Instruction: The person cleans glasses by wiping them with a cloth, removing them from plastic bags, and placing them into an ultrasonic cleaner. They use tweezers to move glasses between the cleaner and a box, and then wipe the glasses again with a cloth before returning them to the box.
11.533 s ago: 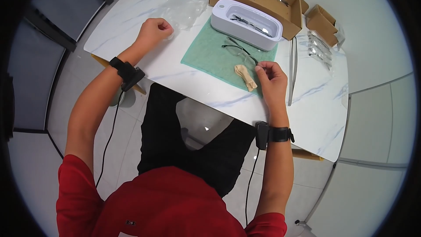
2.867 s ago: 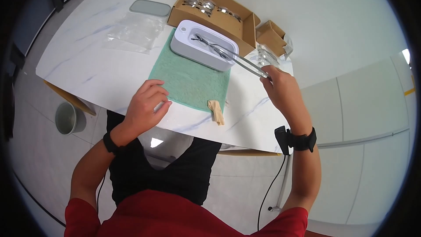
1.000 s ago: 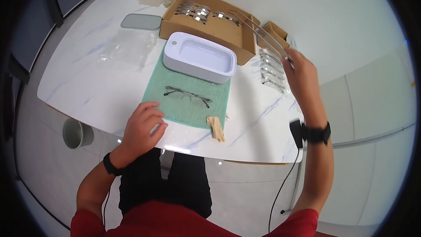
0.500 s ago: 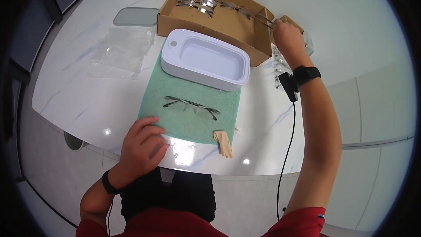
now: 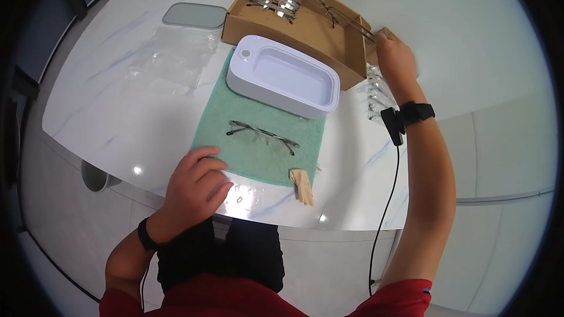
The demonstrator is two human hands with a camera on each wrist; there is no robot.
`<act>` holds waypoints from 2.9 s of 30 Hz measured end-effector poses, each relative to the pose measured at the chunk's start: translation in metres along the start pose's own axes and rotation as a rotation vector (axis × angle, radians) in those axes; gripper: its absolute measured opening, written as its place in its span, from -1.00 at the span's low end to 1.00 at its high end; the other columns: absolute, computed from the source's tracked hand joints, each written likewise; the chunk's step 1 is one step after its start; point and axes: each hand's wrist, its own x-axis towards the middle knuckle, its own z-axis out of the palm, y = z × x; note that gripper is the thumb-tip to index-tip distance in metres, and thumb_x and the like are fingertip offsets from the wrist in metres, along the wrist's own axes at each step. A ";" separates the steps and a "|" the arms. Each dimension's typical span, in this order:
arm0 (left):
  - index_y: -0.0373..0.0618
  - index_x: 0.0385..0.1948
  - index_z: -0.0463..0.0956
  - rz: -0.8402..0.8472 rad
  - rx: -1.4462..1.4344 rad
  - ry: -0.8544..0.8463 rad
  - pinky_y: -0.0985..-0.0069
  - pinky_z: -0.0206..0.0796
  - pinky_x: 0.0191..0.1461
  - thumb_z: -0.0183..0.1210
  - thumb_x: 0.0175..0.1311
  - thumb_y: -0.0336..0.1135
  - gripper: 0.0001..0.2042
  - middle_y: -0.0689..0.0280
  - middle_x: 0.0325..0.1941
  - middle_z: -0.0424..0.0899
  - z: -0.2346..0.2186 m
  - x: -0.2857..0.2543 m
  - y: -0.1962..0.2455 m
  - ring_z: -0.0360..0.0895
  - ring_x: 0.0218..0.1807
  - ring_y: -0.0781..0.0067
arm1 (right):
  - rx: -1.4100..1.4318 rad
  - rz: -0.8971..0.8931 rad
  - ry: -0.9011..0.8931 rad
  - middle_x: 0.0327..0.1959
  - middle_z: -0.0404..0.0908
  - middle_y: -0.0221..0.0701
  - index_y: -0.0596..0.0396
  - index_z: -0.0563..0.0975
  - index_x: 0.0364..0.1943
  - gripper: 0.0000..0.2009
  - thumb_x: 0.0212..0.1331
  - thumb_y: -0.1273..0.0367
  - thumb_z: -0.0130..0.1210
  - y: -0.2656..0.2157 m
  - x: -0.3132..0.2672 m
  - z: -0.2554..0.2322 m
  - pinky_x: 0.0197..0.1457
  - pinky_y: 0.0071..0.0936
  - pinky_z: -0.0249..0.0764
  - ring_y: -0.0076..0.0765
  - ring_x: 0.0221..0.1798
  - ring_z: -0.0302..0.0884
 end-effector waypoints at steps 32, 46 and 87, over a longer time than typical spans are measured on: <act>-0.20 -0.50 0.53 0.123 -0.009 0.155 0.25 0.47 0.00 0.33 0.07 -0.52 -0.88 0.25 -0.28 0.63 0.010 -0.012 -0.006 0.58 0.06 0.05 | 0.209 -0.080 -0.076 -0.21 0.68 -0.18 0.10 0.61 0.00 -0.74 0.22 0.43 0.24 -0.077 -0.170 -0.178 -0.25 -0.16 0.56 0.09 -0.32 0.64; -0.22 -0.51 0.53 0.109 -0.010 0.124 0.26 0.47 0.02 0.32 0.09 -0.53 -0.88 0.25 -0.28 0.64 0.011 -0.011 -0.006 0.58 0.06 0.08 | 0.956 0.785 0.102 -0.11 0.59 -0.19 0.42 0.42 0.09 -0.69 0.42 0.42 0.04 -0.051 -0.272 -0.078 -0.54 -0.56 0.53 -0.45 -0.44 0.64; -0.05 0.12 0.52 0.201 0.649 -0.235 0.18 0.40 0.23 0.22 0.06 -0.38 -0.52 0.13 0.00 0.60 -0.020 0.155 -0.057 0.43 0.23 0.05 | 1.196 0.762 0.121 -0.48 0.65 -0.47 0.22 0.67 -0.22 -0.76 0.32 0.28 0.28 -0.108 -0.267 0.010 -0.30 -0.64 0.42 -0.65 -0.43 0.47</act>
